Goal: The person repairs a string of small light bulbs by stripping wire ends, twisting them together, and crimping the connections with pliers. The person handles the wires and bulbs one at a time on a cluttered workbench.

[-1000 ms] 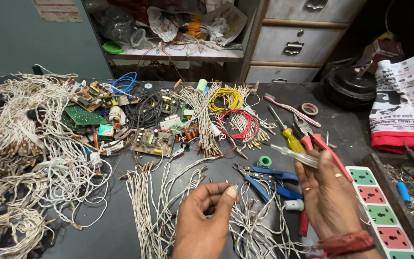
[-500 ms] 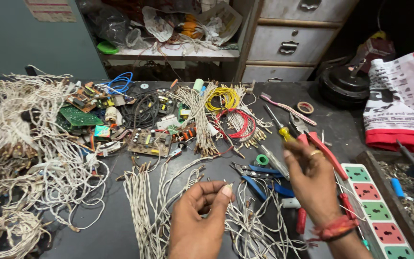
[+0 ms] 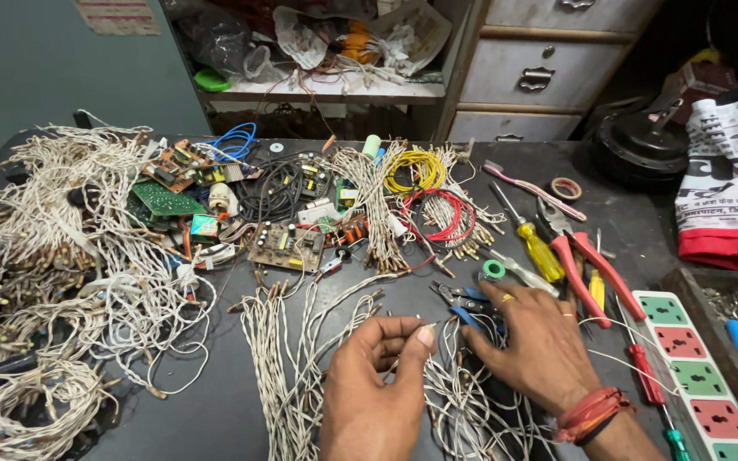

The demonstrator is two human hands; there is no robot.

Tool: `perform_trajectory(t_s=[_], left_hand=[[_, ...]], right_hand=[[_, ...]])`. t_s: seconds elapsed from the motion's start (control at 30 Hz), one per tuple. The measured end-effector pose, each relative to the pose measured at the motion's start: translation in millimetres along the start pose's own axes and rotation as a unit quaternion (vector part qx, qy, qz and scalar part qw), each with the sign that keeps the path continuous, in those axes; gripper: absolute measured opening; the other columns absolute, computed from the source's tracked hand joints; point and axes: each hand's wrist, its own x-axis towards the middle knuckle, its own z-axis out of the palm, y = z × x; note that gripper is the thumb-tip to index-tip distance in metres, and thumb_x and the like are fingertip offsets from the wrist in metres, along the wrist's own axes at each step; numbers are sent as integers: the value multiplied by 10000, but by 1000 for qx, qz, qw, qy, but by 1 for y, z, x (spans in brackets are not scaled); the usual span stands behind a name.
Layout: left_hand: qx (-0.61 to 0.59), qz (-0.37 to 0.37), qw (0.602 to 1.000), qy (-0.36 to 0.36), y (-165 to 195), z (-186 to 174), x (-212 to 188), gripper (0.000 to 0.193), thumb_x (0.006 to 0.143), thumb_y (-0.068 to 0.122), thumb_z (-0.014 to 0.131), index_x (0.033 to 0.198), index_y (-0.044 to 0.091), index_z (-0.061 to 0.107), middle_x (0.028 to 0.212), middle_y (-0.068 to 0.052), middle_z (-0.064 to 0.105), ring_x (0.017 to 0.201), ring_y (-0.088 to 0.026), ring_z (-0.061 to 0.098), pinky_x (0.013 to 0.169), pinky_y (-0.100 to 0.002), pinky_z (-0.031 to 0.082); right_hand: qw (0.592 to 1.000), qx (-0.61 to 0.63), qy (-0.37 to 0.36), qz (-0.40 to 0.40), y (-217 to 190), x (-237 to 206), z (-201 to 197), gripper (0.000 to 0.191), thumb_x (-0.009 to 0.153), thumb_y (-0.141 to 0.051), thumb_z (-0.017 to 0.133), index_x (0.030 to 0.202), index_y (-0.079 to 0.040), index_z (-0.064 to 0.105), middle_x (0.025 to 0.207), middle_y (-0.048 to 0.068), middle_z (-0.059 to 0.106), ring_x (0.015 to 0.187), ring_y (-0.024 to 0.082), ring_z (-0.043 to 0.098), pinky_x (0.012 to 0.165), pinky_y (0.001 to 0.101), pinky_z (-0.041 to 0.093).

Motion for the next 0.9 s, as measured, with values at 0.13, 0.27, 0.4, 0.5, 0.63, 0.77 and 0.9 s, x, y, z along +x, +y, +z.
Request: perform_trajectory(t_s=[0.13, 0.27, 0.4, 0.5, 0.63, 0.77, 0.9], left_hand=[[20, -5, 1000, 4, 6, -2, -3, 267, 842, 313, 785, 1046, 143, 762, 827, -14, 798, 762, -107, 735, 730, -297, 572], [48, -9, 998, 26, 14, -5, -6, 285, 843, 361, 779, 1042, 158, 763, 856, -5, 813, 828, -96, 766, 788, -292, 572], [82, -32, 995, 37, 22, -8, -8, 307, 846, 400, 778, 1056, 177, 758, 875, 1, 807, 855, -94, 761, 818, -305, 553], [63, -24, 996, 57, 23, -8, -8, 305, 834, 392, 783, 1046, 172, 767, 872, 9, 806, 854, -84, 760, 807, -298, 556], [14, 16, 996, 91, 22, -10, -6, 292, 831, 356, 776, 1029, 141, 774, 842, -3, 818, 806, -97, 770, 761, -289, 568], [-11, 25, 994, 105, 20, -11, -4, 280, 835, 321, 777, 1030, 120, 768, 827, -23, 815, 794, -104, 757, 732, -300, 558], [-16, 37, 993, 108, 20, -12, -4, 278, 831, 307, 784, 1024, 108, 771, 825, -35, 814, 788, -116, 758, 733, -298, 570]], right_hand=[[999, 32, 3, 26, 1, 0, -3, 709, 754, -446, 750, 1383, -150, 607, 1324, 94, 649, 1196, 284, 596, 1014, 434, 411], [966, 236, 16, 109, 11, 4, -12, 564, 817, -373, 664, 1293, -73, 629, 1142, 100, 711, 1044, 229, 684, 907, 358, 505], [875, 453, 11, 171, 26, 6, -18, 486, 927, -255, 365, 1220, 22, 636, 979, 127, 727, 926, 194, 671, 888, 337, 494], [895, 420, -70, 129, 30, 3, -19, 504, 1016, -271, 283, 1255, 1, 635, 919, 146, 663, 816, 255, 528, 782, 417, 470], [893, 428, -123, 70, 19, -3, -22, 412, 931, -250, 432, 1180, 15, 627, 941, 100, 665, 862, 204, 627, 808, 355, 558], [897, 392, -161, 128, -3, -10, -26, 464, 865, -269, 527, 1264, -54, 621, 881, 105, 710, 782, 183, 718, 753, 336, 580], [892, 403, -190, 81, -17, -19, -28, 433, 945, -287, 576, 1293, -33, 619, 965, 106, 652, 836, 188, 678, 762, 333, 610]])
